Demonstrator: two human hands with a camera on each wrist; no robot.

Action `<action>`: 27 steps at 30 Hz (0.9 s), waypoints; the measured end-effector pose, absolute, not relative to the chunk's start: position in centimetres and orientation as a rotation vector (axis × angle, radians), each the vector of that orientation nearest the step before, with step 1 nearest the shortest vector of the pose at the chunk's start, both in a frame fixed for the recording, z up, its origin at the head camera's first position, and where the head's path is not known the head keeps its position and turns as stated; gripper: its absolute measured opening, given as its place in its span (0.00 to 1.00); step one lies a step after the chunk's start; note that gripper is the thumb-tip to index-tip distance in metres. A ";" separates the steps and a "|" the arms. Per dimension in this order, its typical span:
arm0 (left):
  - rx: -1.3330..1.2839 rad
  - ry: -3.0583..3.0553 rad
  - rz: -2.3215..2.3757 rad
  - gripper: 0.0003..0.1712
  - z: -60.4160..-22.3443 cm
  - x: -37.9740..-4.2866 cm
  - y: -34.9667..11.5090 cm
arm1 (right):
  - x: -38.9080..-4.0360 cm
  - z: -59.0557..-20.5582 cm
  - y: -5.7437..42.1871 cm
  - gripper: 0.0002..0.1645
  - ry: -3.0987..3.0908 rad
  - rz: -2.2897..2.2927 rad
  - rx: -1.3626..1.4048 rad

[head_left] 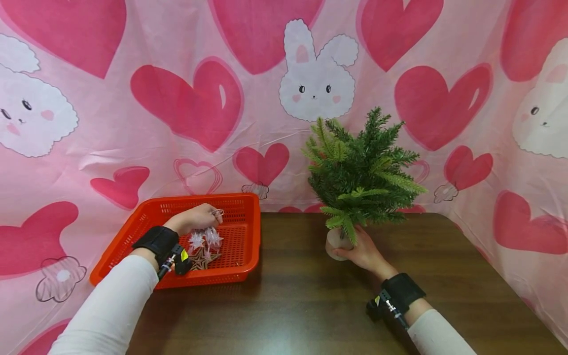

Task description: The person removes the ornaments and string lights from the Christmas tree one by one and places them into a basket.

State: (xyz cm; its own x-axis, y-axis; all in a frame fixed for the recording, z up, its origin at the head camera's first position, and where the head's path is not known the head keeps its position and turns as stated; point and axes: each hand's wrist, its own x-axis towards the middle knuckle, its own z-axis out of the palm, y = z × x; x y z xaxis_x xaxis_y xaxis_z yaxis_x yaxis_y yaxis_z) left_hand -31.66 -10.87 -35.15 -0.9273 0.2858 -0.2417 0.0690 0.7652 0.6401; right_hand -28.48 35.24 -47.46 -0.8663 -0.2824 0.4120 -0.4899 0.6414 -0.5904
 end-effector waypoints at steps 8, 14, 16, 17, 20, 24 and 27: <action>0.320 2.719 0.716 0.11 -35.0 -31.6 -9.7 | -28.5 -47.4 35.1 0.42 -2.569 1.033 0.638; 0.378 2.824 0.436 0.28 -34.5 -31.2 -9.2 | -28.5 -47.5 35.1 0.42 -2.570 1.039 0.633; 0.399 2.828 0.387 0.31 -34.4 -31.2 -9.1 | -28.5 -47.5 35.2 0.42 -2.575 1.041 0.623; 0.415 2.833 0.371 0.31 -34.4 -31.2 -9.1 | -28.5 -47.5 35.2 0.42 -2.577 1.044 0.619; 0.464 2.855 0.325 0.25 -34.5 -31.3 -9.0 | -28.5 -47.6 35.2 0.43 -2.574 1.037 0.616; 0.485 2.895 0.275 0.16 -34.7 -31.3 -9.0 | -28.6 -47.8 35.2 0.43 -2.556 1.025 0.629; 0.476 2.914 0.233 0.16 -34.7 -31.1 -9.1 | -28.6 -48.0 35.1 0.42 -2.550 1.024 0.643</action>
